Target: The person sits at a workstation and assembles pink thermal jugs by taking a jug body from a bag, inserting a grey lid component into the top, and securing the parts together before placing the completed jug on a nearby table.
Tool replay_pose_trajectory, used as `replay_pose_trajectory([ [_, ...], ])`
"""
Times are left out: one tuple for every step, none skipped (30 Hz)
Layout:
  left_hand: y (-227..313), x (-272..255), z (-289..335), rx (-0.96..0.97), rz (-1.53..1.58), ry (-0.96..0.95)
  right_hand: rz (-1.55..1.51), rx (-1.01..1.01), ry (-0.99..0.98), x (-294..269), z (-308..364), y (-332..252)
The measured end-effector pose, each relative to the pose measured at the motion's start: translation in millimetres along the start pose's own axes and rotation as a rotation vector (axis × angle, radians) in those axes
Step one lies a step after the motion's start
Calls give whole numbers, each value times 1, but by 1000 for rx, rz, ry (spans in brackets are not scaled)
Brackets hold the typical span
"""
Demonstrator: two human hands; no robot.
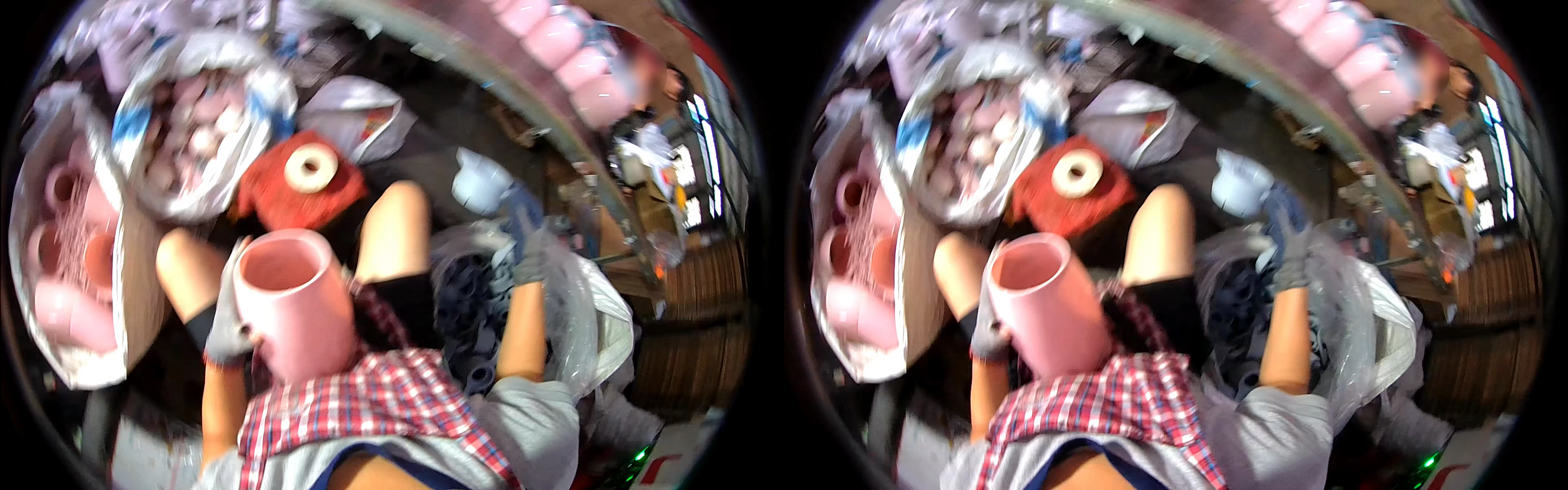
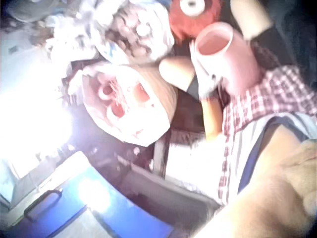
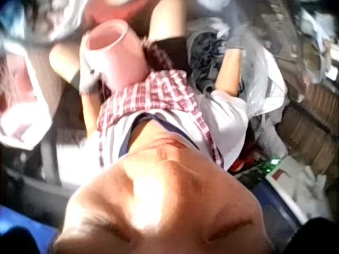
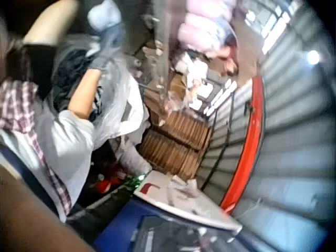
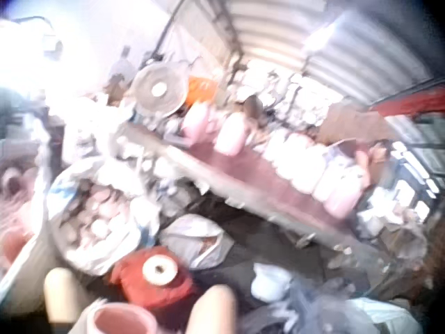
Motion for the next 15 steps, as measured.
replay_pose_trajectory([
  [-6,1,-5,-51,-29,-25,-23,-33,-88,11,3,-21],
  [-4,8,-7,-77,1,-95,2,-30,-158,32,19,-37],
  [-1,12,-11,-82,21,-157,0,-44,-235,60,34,-72],
  [-4,8,-14,4,-10,-189,-39,-2,-306,80,51,-92],
  [-5,3,-9,96,-36,-222,-55,12,-372,94,65,-105],
  [0,4,-5,-7,-1,-211,-69,25,-433,107,80,-115],
  [4,5,-1,-40,14,-193,-90,43,-502,123,94,-122],
  [10,6,3,-74,31,-171,-72,-11,-576,133,102,-128],
  [12,5,7,-88,60,-136,-51,48,-638,143,112,-132],
  [14,4,11,-97,65,-106,-27,107,-694,151,122,-136],
  [16,3,13,-104,75,-85,-31,124,-743,157,129,-140],
  [17,4,13,-87,75,-94,-33,141,-790,162,136,-143],
  [18,4,12,-71,73,-104,-43,158,-809,167,143,-144],
  [18,6,13,-62,83,-96,-38,126,-814,168,144,-143],
  [17,7,15,-54,93,-90,-45,143,-831,170,145,-142],
])
Point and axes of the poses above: each hand's wrist, its own z-axis away from the middle knuckle, its own x-axis out of the palm, y = z × x, the point moved 3 cm from there along -z, towards the middle knuckle, and after that the axes turned 10 degrees about y, right-handed, at the moved point
